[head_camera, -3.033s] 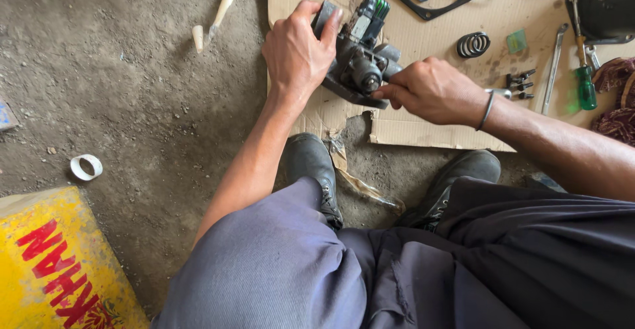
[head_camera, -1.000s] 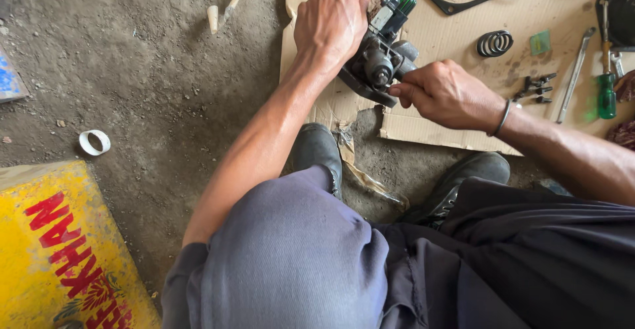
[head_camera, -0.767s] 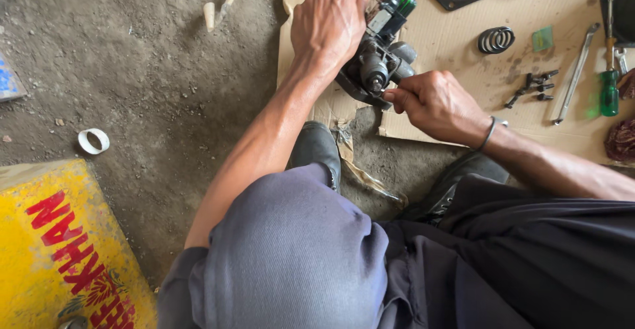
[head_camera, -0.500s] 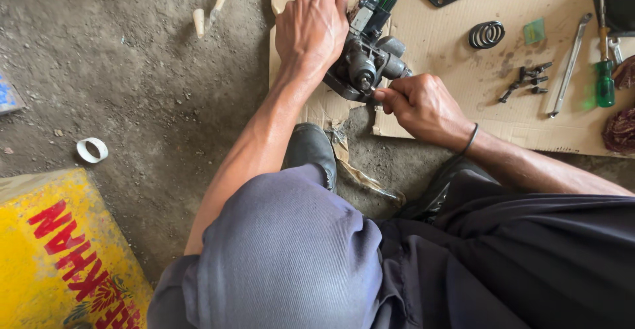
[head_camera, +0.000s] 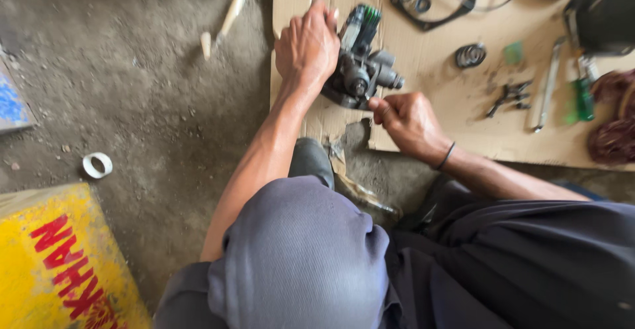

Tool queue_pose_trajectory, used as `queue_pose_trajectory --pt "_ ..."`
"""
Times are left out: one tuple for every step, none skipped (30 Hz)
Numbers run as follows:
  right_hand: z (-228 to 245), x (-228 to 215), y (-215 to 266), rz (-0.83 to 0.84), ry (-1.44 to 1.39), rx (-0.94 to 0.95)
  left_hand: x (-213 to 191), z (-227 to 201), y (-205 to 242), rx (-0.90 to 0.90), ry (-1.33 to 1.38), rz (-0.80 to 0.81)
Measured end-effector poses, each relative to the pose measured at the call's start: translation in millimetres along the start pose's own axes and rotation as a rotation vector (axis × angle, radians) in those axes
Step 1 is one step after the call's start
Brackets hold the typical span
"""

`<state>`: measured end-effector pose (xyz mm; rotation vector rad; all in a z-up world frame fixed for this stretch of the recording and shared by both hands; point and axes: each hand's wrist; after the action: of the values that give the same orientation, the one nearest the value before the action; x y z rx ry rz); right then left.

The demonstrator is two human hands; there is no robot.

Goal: The person assembles a mechanical component on a cardboard sheet, inserting a spring and a small metal piece into the housing. They then attach a circular metal plate and tighten it using a wrench.

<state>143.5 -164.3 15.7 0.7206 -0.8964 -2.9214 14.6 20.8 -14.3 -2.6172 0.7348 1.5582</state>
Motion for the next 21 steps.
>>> queue_pose_trajectory --pt "1.6 1.7 -0.2 -0.017 -0.017 -0.040 -3.0 -4.0 -0.3 0.006 0.009 -0.006" --pt "3.9 -0.4 0.4 -0.033 -0.034 -0.081 -6.3 -6.6 1.2 -0.016 0.012 0.010" --pt "6.5 -6.0 1.2 -0.026 0.008 -0.099 -10.2 -7.8 2.6 -0.037 0.014 0.022" --pt "9.9 -11.3 1.6 -0.020 0.051 -0.115 -13.7 -9.5 -0.5 -0.057 0.016 0.035" --pt "12.8 -13.4 2.7 -0.003 0.091 -0.124 -15.3 -8.8 -2.9 -0.035 0.010 0.018" --pt "15.7 -16.1 1.7 -0.036 0.144 -0.205 -15.8 -7.5 -6.5 -0.013 0.004 0.000" --pt "16.0 -16.4 5.0 -0.052 0.192 -0.275 -12.4 -4.3 -4.1 -0.005 -0.002 -0.003" --pt "16.6 -16.7 7.0 -0.067 0.241 -0.345 -9.1 -2.4 -4.5 0.001 -0.003 -0.002" --pt "18.4 -17.1 8.9 -0.057 0.324 -0.363 -7.5 0.0 -4.2 0.003 -0.007 0.004" --pt "20.8 -19.9 9.6 -0.046 0.406 -0.381 -6.3 1.5 -3.6 0.004 -0.011 0.009" --pt "24.6 -22.9 8.6 -0.040 0.488 -0.403 -6.4 1.9 -3.7 0.003 -0.015 0.027" --pt "28.6 -25.7 7.7 -0.013 0.518 -0.431 -6.4 1.6 -3.5 0.002 -0.019 0.044" --pt "32.1 -30.9 6.0 0.010 0.553 -0.460 -6.1 0.4 -4.5 0.005 -0.020 0.059" --pt "35.3 -36.0 4.2 0.034 0.587 -0.488 -6.0 0.2 -4.9 0.029 -0.027 0.045" --pt "38.3 -41.1 2.1 0.059 0.635 -0.461 -6.2 1.3 -4.5 0.051 -0.036 0.031" --pt "40.7 -46.8 0.1 0.083 0.682 -0.434 -6.6 2.5 -3.9 0.074 -0.045 0.017" --pt "43.2 -51.4 -3.0 0.106 0.730 -0.411 -7.5 2.9 -4.6 0.054 -0.021 0.063" --pt "45.0 -55.2 -5.6 0.127 0.739 -0.433 -7.5 2.0 -5.5 0.034 0.003 0.108" --pt "46.0 -58.1 -7.9 0.150 0.747 -0.455 -6.8 1.4 -5.8 0.013 0.027 0.155" --pt "47.1 -58.9 -11.3 0.173 0.756 -0.476 -5.3 0.5 -6.2 0.039 0.019 0.159" --pt "47.5 -58.1 -14.1 0.212 0.774 -0.429 -2.2 0.1 -4.7 0.061 0.013 0.166"
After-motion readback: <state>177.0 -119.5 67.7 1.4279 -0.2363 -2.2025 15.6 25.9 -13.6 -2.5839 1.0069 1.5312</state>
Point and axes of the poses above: each hand's wrist, its own y-axis away from the middle knuckle, its own x-axis out of the palm, z = x × y, and after that the axes turned 7 degrees about z, right-handed
